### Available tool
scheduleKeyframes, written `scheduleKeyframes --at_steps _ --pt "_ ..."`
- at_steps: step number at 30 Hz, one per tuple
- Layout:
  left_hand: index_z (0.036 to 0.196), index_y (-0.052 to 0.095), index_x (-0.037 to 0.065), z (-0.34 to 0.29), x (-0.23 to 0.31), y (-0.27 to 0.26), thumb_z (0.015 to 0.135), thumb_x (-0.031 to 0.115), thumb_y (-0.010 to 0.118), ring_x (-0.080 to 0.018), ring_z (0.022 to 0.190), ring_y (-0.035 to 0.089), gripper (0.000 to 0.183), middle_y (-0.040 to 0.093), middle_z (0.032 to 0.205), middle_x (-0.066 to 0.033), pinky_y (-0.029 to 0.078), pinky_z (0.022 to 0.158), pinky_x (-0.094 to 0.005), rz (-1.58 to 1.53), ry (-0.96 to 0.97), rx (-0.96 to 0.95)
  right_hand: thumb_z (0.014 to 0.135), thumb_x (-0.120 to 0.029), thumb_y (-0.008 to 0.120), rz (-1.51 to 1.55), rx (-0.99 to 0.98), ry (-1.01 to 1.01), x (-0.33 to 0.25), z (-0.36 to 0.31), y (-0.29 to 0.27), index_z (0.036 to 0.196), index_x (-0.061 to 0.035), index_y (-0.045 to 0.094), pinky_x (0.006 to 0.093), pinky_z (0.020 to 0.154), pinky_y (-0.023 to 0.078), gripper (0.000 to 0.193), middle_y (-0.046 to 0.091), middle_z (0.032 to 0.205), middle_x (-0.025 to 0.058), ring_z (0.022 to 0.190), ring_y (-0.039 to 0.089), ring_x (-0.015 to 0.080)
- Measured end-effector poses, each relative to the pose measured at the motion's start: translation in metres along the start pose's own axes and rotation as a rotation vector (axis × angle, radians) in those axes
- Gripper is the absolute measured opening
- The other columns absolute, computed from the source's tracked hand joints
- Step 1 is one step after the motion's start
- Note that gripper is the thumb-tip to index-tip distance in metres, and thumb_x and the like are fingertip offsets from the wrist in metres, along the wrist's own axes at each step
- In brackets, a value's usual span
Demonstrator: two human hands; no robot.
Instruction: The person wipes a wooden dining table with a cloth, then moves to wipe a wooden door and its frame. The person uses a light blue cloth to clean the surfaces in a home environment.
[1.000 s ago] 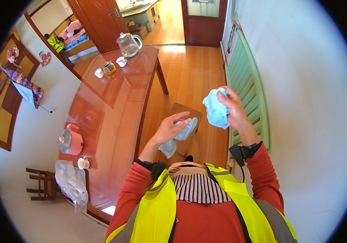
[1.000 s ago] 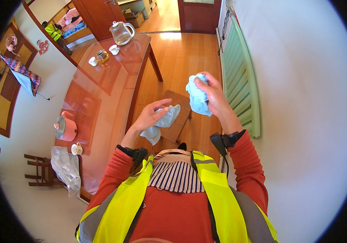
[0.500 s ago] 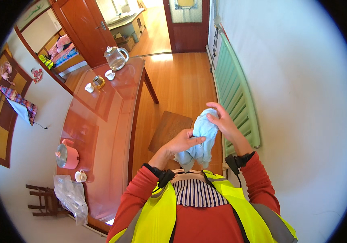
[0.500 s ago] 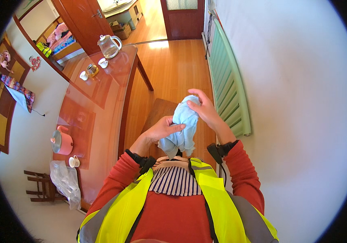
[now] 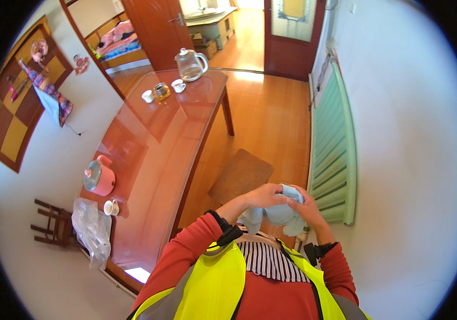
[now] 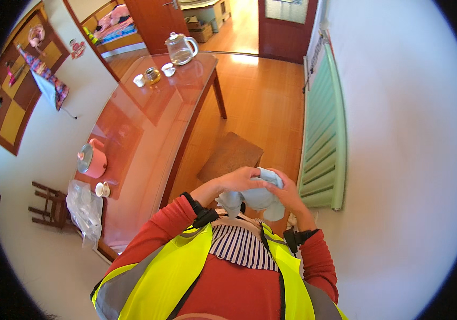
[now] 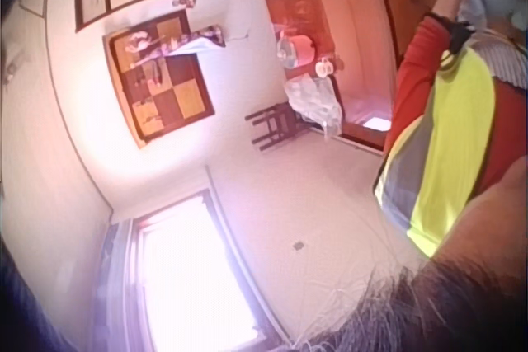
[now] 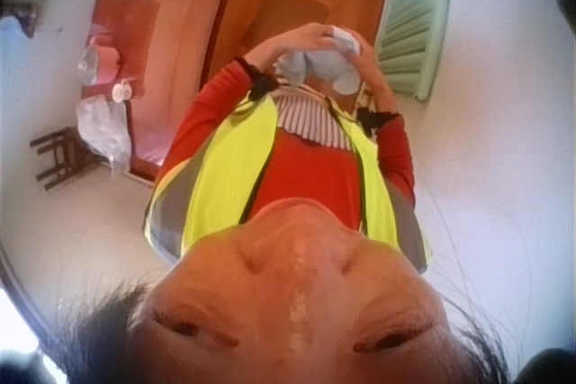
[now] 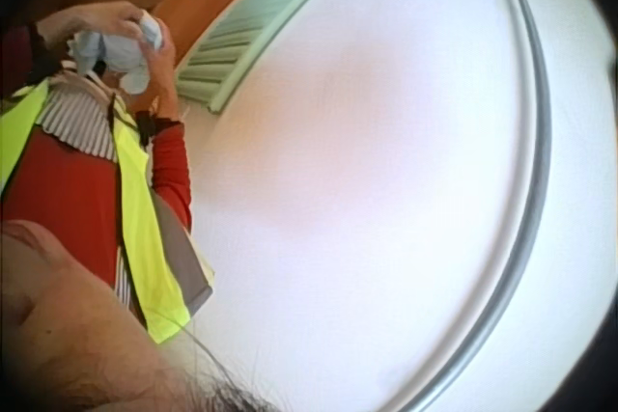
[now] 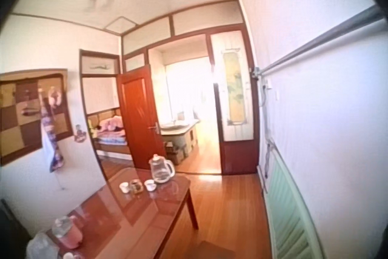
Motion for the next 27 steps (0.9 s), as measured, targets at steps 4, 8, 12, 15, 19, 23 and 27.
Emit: scheduleKeyframes --at_steps 4,8,12,15,19,23,27 --pt "0.111 0.065 0.0 -0.014 -0.02 -0.026 0.087 0.033 0.066 -0.0241 0.098 0.064 0.041 0.068 0.102 -0.0168 0.049 0.086 -0.0352 0.098 -0.053 0.109 0.089 -0.022 0.067 -0.132 0.206 0.062 0.021 0.002 -0.045 0.12 -0.0018 0.058 0.0292 0.087 0.045 0.038 0.062 0.106 0.0037 0.097 0.056 0.0141" --pt "0.098 0.072 0.005 -0.037 -0.047 -0.097 0.084 0.032 0.067 -0.0318 0.098 0.064 0.031 0.068 0.1 -0.0191 0.05 0.084 -0.0394 0.346 -0.16 0.313 0.092 -0.022 0.064 -0.139 0.362 0.039 0.028 -0.004 -0.092 0.118 -0.0026 0.06 0.0286 0.084 0.045 0.032 0.061 0.103 0.0036 0.093 0.055 0.0136" --pt "0.11 0.067 0.016 -0.106 -0.047 -0.212 0.088 0.031 0.062 -0.0322 0.091 0.065 0.027 0.069 0.099 -0.0132 0.052 0.078 -0.0422 0.505 -0.266 0.958 0.094 -0.022 0.063 -0.293 0.535 0.062 0.032 -0.016 -0.146 0.117 -0.003 0.06 0.0293 0.085 0.045 0.03 0.062 0.104 0.0053 0.094 0.056 0.0146" --pt "0.112 0.064 0.016 -0.145 -0.021 -0.26 0.087 0.021 0.065 -0.0329 0.076 0.065 0.025 0.067 0.082 -0.0151 0.05 0.065 -0.0432 0.829 -0.085 1.254 0.094 -0.023 0.062 -0.398 0.648 0.053 0.033 -0.028 -0.182 0.116 -0.0027 0.06 0.0305 0.087 0.045 0.03 0.062 0.106 0.0064 0.097 0.056 0.0158" --pt "0.116 0.061 0.014 -0.143 -0.072 -0.274 0.087 0.017 0.062 -0.0333 0.086 0.063 0.029 0.065 0.103 -0.013 0.05 0.072 -0.0447 0.949 -0.126 1.115 0.094 -0.022 0.061 -0.45 0.745 0.085 0.049 -0.04 -0.222 0.118 -0.0021 0.059 0.0317 0.09 0.044 0.031 0.063 0.11 0.0087 0.102 0.057 0.0186" --pt "0.126 0.057 0.01 -0.148 -0.199 -0.243 0.087 0.017 0.061 -0.038 0.106 0.059 0.039 0.055 0.13 -0.0196 0.048 0.089 -0.0454 0.787 -0.472 0.721 0.094 -0.022 0.06 -0.531 0.816 0.071 0.061 -0.048 -0.25 0.12 -0.0014 0.059 0.0324 0.093 0.044 0.033 0.063 0.114 0.0106 0.105 0.058 0.0208" --pt "0.133 0.049 0.002 -0.161 -0.265 -0.251 0.089 0.018 0.06 -0.0405 0.124 0.047 0.048 0.047 0.136 -0.0269 0.038 0.105 -0.0448 0.645 -0.503 0.84 0.093 -0.02 0.06 -0.756 0.844 0.077 0.051 -0.051 -0.266 0.121 -0.0007 0.058 0.0349 0.095 0.043 0.034 0.063 0.116 0.013 0.108 0.058 0.0246"
Point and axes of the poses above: each hand's wrist, its own z-axis towards the middle knuckle, its own y-axis out of the palm, x = y × z, the point moved 9 cm from there along z, towards the middle knuckle
